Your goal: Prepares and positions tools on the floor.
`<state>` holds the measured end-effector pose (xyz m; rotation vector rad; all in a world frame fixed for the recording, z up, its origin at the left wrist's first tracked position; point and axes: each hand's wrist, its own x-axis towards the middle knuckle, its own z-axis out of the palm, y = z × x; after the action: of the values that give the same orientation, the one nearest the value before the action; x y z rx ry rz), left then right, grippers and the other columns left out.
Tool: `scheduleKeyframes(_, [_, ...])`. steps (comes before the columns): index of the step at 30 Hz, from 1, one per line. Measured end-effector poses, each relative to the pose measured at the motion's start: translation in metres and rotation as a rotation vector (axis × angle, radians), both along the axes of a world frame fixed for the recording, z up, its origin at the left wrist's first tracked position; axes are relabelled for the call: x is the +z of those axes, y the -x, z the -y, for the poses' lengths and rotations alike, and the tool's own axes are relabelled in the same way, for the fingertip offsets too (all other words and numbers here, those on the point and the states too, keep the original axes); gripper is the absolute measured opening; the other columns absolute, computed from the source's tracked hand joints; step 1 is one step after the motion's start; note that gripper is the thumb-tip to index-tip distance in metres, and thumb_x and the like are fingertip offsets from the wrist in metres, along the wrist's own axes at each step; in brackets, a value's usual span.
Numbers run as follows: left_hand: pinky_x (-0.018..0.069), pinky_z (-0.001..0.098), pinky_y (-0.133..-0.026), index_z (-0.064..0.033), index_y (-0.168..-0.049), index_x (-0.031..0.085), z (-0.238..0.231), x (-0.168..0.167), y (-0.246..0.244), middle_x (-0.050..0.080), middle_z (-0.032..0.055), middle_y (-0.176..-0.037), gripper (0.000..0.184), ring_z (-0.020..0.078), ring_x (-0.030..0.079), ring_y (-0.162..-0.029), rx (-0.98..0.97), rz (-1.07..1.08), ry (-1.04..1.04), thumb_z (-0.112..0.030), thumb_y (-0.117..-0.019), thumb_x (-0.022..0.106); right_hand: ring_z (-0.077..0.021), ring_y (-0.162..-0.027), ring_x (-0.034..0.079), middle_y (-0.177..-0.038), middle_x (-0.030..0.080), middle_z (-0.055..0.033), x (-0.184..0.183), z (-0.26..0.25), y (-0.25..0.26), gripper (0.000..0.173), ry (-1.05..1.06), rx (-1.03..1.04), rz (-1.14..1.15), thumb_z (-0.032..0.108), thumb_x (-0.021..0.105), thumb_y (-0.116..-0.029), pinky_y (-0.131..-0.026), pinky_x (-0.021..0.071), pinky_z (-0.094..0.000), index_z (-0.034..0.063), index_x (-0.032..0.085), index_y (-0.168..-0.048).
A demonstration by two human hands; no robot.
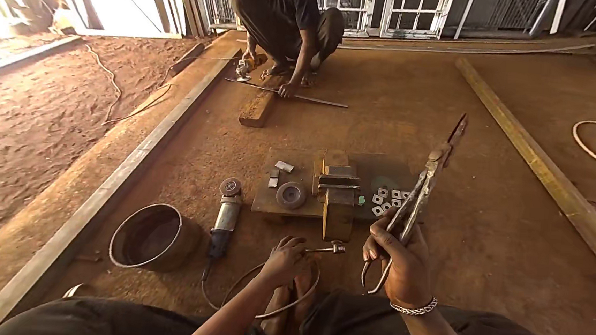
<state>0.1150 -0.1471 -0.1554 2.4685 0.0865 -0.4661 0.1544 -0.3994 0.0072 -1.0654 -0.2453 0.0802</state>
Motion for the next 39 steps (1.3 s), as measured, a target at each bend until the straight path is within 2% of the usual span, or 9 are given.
scheduleKeyframes(2, [0.0287, 0.0582, -0.122, -0.0147, -0.124, 0.071, 0.003, -0.007, -0.016, 0.053, -0.0023, -0.154, 0.036, 0.0237, 0.033, -0.153, 0.009, -0.067, 0.007, -0.033, -0.1029, 0.047, -0.0141, -0.049, 0.056, -0.075, 0.060, -0.0085, 0.000, 0.001, 0.000, 0.027, -0.031, 0.017, -0.014, 0.004, 0.060, -0.0950, -0.049, 0.0547, -0.0292, 0.0077, 0.051, -0.120])
scheduleKeyframes(7, [0.0437, 0.0609, -0.110, -0.0149, -0.137, 0.064, 0.002, -0.014, -0.027, 0.064, 0.0146, -0.138, 0.043, 0.0321, 0.059, -0.131, 0.106, -0.300, 0.090, -0.033, -0.1062, 0.041, -0.0139, -0.049, 0.054, -0.071, 0.058, -0.0086, -0.017, 0.006, -0.005, 0.031, -0.030, 0.098, -0.205, 0.008, 0.061, -0.0948, -0.050, 0.0531, -0.0296, 0.0048, 0.051, -0.124])
scheduleKeyframes(16, [0.0536, 0.0470, -0.092, -0.0038, -0.120, 0.066, -0.005, -0.012, -0.021, 0.064, 0.0142, -0.123, 0.049, 0.0236, 0.064, -0.104, 0.199, -0.200, 0.383, -0.047, -0.0963, 0.061, -0.0140, -0.048, 0.053, -0.067, 0.055, -0.0081, -0.031, 0.006, -0.017, 0.035, 0.042, 0.120, -0.292, 0.009, 0.064, -0.0948, -0.050, 0.0528, -0.0303, 0.0024, 0.055, -0.128])
scheduleKeyframes(21, [0.0539, 0.0422, -0.100, -0.0028, -0.128, 0.062, 0.016, 0.013, -0.022, 0.069, 0.0126, -0.118, 0.039, 0.0213, 0.067, -0.109, 0.156, -0.123, 0.336, -0.023, -0.0952, 0.067, -0.0140, -0.048, 0.053, -0.069, 0.056, -0.0093, -0.029, 0.008, -0.016, 0.035, 0.023, 0.105, -0.307, 0.006, 0.061, -0.0959, -0.050, 0.0538, -0.0305, 0.0029, 0.055, -0.130])
scheduleKeyframes(26, [0.0570, 0.0420, -0.090, -0.0103, -0.107, 0.074, 0.041, 0.054, -0.026, 0.074, 0.0045, -0.100, 0.014, 0.0166, 0.070, -0.094, 0.283, 0.061, 0.148, -0.017, -0.0955, 0.067, -0.0145, -0.049, 0.053, -0.075, 0.060, -0.0117, -0.028, 0.010, -0.017, 0.035, 0.017, 0.077, -0.353, 0.005, 0.060, -0.0987, -0.049, 0.0530, -0.0300, 0.0039, 0.054, -0.133])
scheduleKeyframes(30, [0.0619, 0.0382, -0.078, -0.0017, -0.107, 0.069, 0.045, 0.074, -0.018, 0.075, 0.0105, -0.094, 0.016, 0.0207, 0.073, -0.082, 0.537, 0.170, 0.648, -0.011, -0.0955, 0.072, -0.0140, -0.049, 0.053, -0.069, 0.056, -0.0097, -0.026, 0.011, -0.019, 0.033, 0.020, 0.067, -0.389, 0.007, 0.061, -0.0993, -0.050, 0.0527, -0.0296, 0.0053, 0.054, -0.131])
scheduleKeyframes(34, [0.0613, 0.0485, -0.093, 0.0032, -0.126, 0.060, 0.074, 0.111, 0.011, 0.073, 0.0251, -0.112, 0.035, 0.0350, 0.075, -0.100, 0.214, 0.038, 1.347, -0.023, -0.1032, 0.054, -0.0131, -0.048, 0.054, -0.069, 0.058, -0.0091, -0.026, 0.010, -0.018, 0.033, 0.046, 0.039, -0.384, 0.006, 0.060, -0.0997, -0.049, 0.0525, -0.0281, 0.0038, 0.054, -0.132])
scheduleKeyframes(36, [0.0605, 0.0414, -0.093, 0.0030, -0.118, 0.067, 0.081, 0.112, 0.011, 0.075, 0.0170, -0.109, 0.028, 0.0262, 0.074, -0.100, 0.125, 0.123, 1.190, -0.019, -0.1017, 0.060, -0.0123, -0.048, 0.053, -0.068, 0.057, -0.0082, -0.025, 0.009, -0.017, 0.034, 0.053, 0.024, -0.385, 0.006, 0.059, -0.1002, -0.048, 0.0521, -0.0273, 0.0034, 0.054, -0.133])
scheduleKeyframes(39, [0.0603, 0.0365, -0.079, -0.0081, -0.102, 0.072, 0.072, 0.079, 0.001, 0.075, 0.0031, -0.089, 0.016, 0.0147, 0.072, -0.083, 0.392, 0.177, 0.625, -0.023, -0.0971, 0.069, -0.0135, -0.048, 0.053, -0.072, 0.057, -0.0089, -0.022, 0.009, -0.014, 0.034, 0.045, 0.015, -0.402, 0.005, 0.059, -0.0999, -0.048, 0.0525, -0.0292, 0.0035, 0.053, -0.133])
